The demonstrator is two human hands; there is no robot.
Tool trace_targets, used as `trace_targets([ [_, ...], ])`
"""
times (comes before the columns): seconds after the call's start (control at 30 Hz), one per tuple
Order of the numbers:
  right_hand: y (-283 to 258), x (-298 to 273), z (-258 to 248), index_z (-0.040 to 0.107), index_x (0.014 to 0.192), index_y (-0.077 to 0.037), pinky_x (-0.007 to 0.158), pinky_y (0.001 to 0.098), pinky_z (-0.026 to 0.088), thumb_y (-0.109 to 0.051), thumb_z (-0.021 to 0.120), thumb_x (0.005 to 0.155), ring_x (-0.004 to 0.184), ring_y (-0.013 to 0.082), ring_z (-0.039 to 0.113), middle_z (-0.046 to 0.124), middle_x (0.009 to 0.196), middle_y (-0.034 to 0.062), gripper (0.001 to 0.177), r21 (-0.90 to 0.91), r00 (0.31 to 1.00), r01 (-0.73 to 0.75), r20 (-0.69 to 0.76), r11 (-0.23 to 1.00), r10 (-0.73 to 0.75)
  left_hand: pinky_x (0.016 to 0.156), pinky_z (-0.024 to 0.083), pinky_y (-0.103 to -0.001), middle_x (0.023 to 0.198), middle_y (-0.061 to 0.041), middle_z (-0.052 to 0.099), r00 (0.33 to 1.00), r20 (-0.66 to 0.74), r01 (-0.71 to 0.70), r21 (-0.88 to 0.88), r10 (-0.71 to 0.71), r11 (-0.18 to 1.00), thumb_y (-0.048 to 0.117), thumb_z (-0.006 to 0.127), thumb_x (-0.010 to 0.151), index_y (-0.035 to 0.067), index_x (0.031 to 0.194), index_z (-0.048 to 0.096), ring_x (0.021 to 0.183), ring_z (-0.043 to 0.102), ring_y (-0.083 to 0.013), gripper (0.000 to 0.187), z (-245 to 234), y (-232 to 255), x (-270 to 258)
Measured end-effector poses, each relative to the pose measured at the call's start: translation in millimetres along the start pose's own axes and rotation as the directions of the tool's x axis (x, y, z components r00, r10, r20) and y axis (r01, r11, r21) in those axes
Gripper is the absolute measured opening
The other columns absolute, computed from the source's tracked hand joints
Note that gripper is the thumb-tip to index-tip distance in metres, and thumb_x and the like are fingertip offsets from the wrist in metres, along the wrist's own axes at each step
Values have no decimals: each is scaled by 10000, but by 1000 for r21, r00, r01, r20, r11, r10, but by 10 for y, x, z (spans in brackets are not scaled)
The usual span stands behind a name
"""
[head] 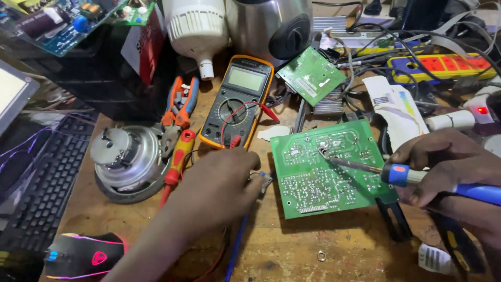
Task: Soldering and desoldering components on a printed circuit board at a repair bench, including a brief interaction with a mixing console.
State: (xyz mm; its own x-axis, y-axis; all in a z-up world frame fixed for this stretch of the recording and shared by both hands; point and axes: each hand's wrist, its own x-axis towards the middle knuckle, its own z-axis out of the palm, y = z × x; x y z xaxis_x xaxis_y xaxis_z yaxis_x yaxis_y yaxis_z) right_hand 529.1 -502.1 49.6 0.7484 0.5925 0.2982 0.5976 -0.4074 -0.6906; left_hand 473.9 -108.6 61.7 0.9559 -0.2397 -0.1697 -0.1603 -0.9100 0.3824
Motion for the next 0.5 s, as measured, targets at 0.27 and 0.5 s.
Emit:
trace_targets([
  [0.27,-58,12,36,823,689,-281,979,364,551,-187,812,807,1111,209,779,667,1103,73,151,53,1000,-12,-26,999,14,574,487,-512,925,-85,607,995,-54,-76,124,84,989,280,613,983,103,877,628,798,608,-304,207,238,36,12],
  [0.5,-174,70,64,827,714,-250,926,397,575,-240,776,847,982,206,736,694,1160,89,143,130,999,-6,-45,991,12,858,517,-444,1064,-71,618,977,5,-215,49,215,975,387,768,941,128,1004,628,993,579,-261,300,216,80,-40],
])
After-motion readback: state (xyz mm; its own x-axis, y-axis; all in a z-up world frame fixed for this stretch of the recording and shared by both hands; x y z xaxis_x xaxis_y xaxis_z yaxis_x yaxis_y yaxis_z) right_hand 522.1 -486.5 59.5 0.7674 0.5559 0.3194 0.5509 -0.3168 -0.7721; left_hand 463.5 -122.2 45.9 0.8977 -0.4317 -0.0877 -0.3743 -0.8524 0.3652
